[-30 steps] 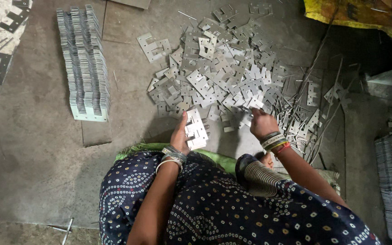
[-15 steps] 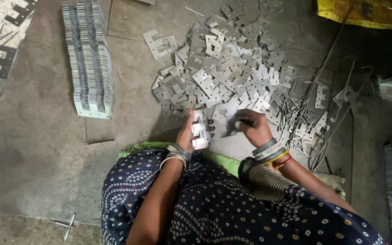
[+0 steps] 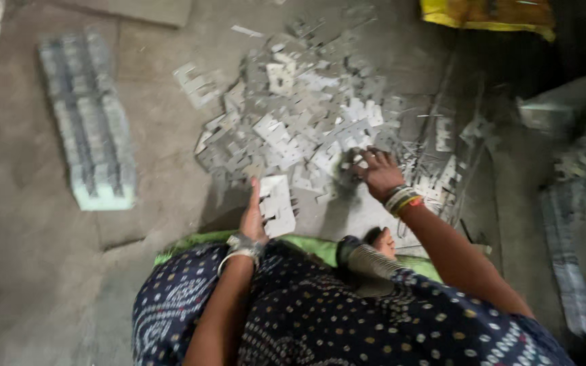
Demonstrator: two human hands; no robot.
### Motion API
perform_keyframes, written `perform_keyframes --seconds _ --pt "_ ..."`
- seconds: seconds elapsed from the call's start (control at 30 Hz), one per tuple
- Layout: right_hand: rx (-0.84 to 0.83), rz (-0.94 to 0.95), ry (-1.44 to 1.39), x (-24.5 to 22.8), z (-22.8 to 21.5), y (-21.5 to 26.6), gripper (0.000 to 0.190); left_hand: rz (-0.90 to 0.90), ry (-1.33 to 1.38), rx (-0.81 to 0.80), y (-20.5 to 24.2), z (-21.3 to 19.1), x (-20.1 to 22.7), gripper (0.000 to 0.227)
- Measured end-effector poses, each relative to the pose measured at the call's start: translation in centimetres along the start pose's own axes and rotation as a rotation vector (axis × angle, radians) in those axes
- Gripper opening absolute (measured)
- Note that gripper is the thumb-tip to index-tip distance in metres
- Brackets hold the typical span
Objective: The person sits on the floor and sorts small, L-shaped metal brackets from a large pile. They pick up the brackets one by one, align them, and stack them into neat piles. The person occasionally moves the stacks to organize the workspace.
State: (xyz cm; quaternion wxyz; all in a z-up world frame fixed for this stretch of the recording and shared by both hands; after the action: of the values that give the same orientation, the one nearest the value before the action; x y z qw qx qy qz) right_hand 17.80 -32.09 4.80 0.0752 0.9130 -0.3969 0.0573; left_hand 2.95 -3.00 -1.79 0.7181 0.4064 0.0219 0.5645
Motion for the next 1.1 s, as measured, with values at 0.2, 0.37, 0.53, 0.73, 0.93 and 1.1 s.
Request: perform_keyframes --seconds 0.2,0.37,0.53,0.73,0.93,1.1 --pt "0.055 0.042 -0.012 2.0 0.7 -0.5 0.031 -0.045 -0.060 -0.018 1.5 1.1 1.1 0.066" --pt "-0.014 0.279 -0.294 1.6 -2.6 -0.6 0.019 -0.018 -0.158 0.075 -0.4 -0.7 -0.1 0.060" --pt "-0.186 0.224 -1.221 -3.7 -5.2 -2.1 0.032 -0.017 -0.154 0.039 0.9 0.8 0.7 0.062" --pt "-0.004 0.284 -0.369 -5.6 -1.5 -4.5 0.049 -0.013 -0.220 0.038 2.8 1.3 1.4 0.068" --pt "0.063 0.186 -0.195 -5.3 5.0 -5.1 0.028 0.135 -0.315 0.175 1.6 0.0 1.4 0.063" --pt "-0.055 0.223 -0.338 -4.1 6.9 -5.4 0.036 0.150 -0.205 0.065 2.9 1.0 1.7 0.064"
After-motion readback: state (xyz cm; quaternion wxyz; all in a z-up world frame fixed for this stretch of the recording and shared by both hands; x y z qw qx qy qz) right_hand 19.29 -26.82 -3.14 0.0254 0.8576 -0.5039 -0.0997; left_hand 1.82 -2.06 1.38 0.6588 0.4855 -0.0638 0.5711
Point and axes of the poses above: each hand's wrist, its own y-axis away from the middle knuckle, its own z-axis out of the palm, x = y × z, the point moved 1 cm from there along -y, towards the middle knuckle
